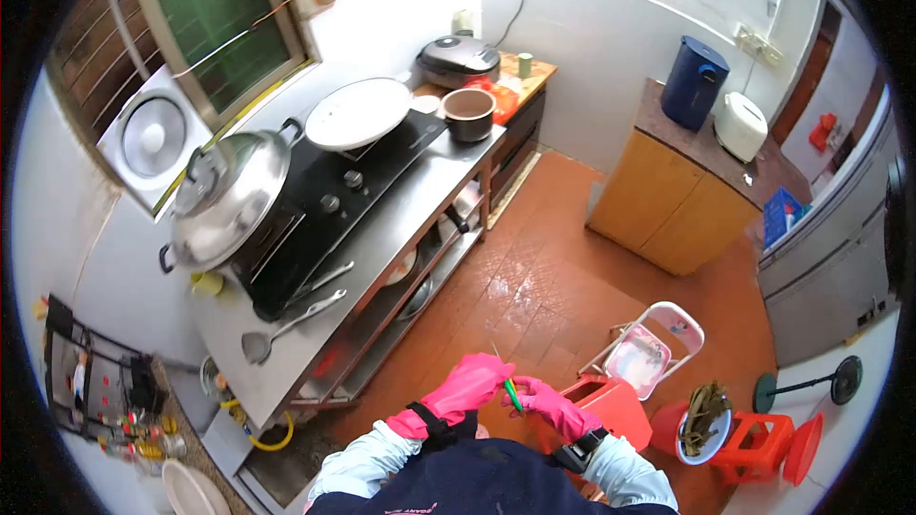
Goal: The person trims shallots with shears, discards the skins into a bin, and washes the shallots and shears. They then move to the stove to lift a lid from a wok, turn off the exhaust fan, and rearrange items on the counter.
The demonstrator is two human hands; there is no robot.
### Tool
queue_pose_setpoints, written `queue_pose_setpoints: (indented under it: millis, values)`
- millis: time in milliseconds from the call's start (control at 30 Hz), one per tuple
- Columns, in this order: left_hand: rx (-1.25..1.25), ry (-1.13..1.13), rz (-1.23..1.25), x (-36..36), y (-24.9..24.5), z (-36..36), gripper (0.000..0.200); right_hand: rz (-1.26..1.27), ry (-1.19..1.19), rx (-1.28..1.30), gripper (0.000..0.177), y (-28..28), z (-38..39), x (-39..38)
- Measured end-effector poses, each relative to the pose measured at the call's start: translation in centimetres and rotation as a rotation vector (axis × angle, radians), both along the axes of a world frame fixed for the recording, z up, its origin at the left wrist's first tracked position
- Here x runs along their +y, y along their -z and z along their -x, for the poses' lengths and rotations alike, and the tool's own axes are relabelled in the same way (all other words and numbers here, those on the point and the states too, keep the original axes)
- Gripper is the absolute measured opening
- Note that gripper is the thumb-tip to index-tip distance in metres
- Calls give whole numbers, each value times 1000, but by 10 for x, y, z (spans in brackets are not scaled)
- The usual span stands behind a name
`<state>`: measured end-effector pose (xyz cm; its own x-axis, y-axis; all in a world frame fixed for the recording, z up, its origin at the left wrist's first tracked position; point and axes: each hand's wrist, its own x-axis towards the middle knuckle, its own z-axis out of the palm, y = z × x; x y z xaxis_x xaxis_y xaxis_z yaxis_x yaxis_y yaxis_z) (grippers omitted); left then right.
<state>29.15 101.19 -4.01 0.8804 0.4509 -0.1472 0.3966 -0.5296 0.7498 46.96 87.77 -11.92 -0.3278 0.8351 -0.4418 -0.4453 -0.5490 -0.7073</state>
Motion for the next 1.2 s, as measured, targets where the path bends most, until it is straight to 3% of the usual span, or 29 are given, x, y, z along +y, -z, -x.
queue_pose_setpoints:
  millis: [133,200,267,333,367,433,467,533,567,667,700,767,800,867,900,933,1033,1067,1133,1167,1200]
  values:
    - [-108,-67,37,55,-10,-54,24,82,105,-66,71,-8,-60,58]
    - [-326,-186,-126,99,-2,-78,29,101,121,-168,74,-16,-89,89]
    - [-335,-199,-109,144,19,-101,34,169,358,-221,71,-40,-113,113]
    - [-259,-339,189,182,41,-134,36,181,409,-268,73,-46,-150,139]
    - [-256,-331,200,201,47,-153,36,183,451,-279,75,-45,-161,152]
    - [-244,-420,773,243,48,-188,31,145,540,-260,78,-58,-179,172]
    - [-233,-414,772,264,70,-205,31,147,548,-251,78,-60,-190,182]
    - [-342,-583,1230,308,109,-244,29,186,581,-283,78,-58,-218,206]
    - [-325,-705,1338,323,117,-263,28,199,632,-228,77,-44,-233,215]
    - [-517,-753,1419,359,163,-309,32,229,613,-136,74,-11,-288,246]
    - [-517,-774,1426,370,176,-323,32,236,607,-166,72,-25,-304,261]
    - [-809,-841,1474,389,191,-357,37,251,542,-190,71,-20,-345,280]
    - [-828,-854,1473,402,191,-380,37,238,493,-217,71,-22,-370,296]
    - [-993,-1023,1386,420,195,-405,39,253,490,-231,70,-36,-406,324]
    - [-1001,-938,1228,434,199,-417,39,235,450,-268,67,-49,-426,343]
    - [-1007,-963,1225,444,206,-427,39,225,410,-305,65,-57,-446,358]
    - [-985,-971,855,474,186,-459,38,194,301,-324,64,-43,-506,394]
    - [-996,-995,856,486,188,-464,38,182,278,-330,63,-36,-522,410]
    - [-735,-1029,391,512,194,-473,38,152,262,-344,61,-39,-540,444]
    - [-429,-1007,-52,522,197,-474,39,162,266,-345,60,-41,-548,460]
    - [-421,-1022,-44,533,191,-479,39,174,274,-344,59,-44,-554,477]
